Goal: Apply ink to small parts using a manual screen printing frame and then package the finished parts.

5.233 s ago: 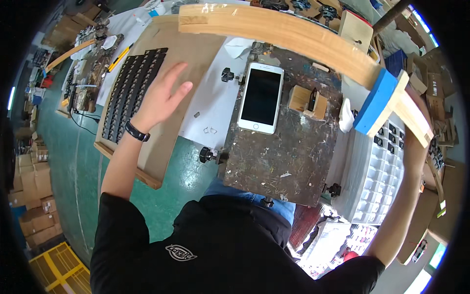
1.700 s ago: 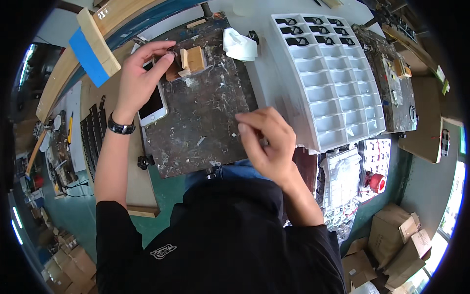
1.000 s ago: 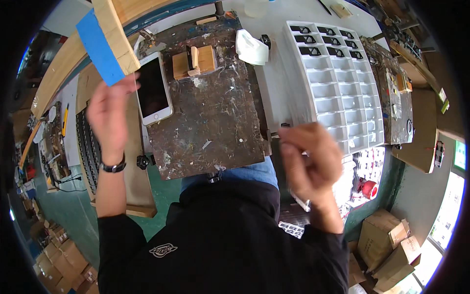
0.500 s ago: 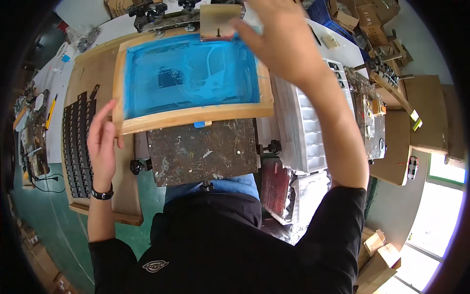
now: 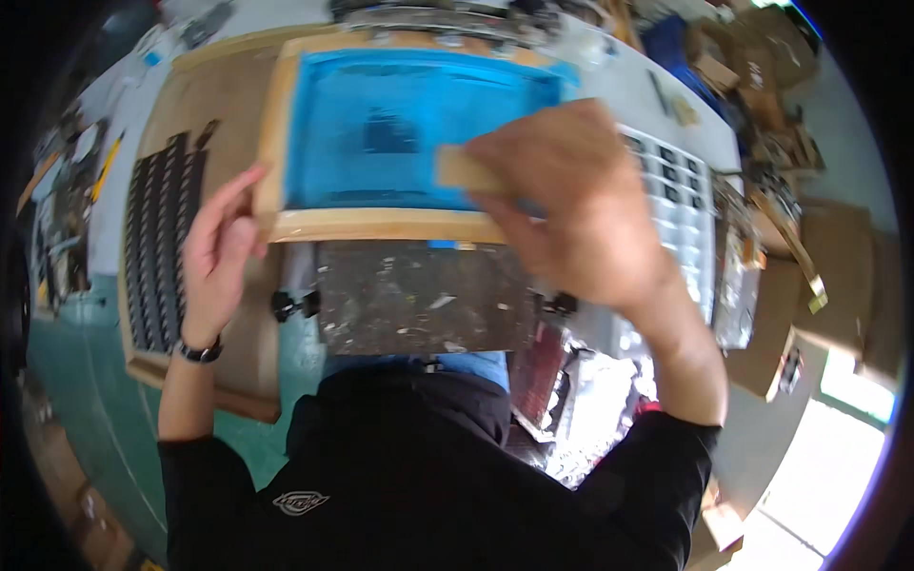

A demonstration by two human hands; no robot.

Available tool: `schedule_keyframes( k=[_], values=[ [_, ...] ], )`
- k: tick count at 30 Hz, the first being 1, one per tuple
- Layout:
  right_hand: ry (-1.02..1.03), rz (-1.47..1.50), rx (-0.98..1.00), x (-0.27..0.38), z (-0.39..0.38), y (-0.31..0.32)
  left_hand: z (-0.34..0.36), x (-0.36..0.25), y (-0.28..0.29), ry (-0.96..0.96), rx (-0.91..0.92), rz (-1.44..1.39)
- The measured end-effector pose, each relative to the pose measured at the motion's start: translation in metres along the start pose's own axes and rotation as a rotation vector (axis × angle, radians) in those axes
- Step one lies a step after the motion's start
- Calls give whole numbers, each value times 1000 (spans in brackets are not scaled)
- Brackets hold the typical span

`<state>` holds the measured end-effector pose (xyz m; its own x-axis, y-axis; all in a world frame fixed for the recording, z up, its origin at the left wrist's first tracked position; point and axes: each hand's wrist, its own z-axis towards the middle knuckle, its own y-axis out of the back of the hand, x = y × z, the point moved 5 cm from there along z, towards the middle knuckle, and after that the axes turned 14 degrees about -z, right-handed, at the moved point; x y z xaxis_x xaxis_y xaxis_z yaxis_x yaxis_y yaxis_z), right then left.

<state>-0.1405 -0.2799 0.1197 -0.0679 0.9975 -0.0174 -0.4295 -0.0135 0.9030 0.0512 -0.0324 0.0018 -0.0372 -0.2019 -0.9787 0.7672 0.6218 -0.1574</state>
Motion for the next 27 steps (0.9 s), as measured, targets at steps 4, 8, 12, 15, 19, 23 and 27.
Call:
schedule_keyframes(
  k=[4,8,12,15,19,23,27],
  values=[
    [-258,69,25,-49,16,-4,17,-6,14,-124,55,-14],
    [-245,-23,-90,-87,39,7,74,0,70,-272,-80,552],
    [-431,157,-159,-112,25,34,118,30,136,-358,-95,1231],
    [-621,311,-131,-137,-18,53,143,57,162,-328,-120,1565],
    [-521,199,-153,-138,-61,19,145,55,161,-211,-37,1623],
    [-654,283,130,-107,-62,-39,116,21,126,-288,-194,994],
    [-416,363,-32,-80,-13,-73,90,-2,66,-214,-228,510]
  ],
)
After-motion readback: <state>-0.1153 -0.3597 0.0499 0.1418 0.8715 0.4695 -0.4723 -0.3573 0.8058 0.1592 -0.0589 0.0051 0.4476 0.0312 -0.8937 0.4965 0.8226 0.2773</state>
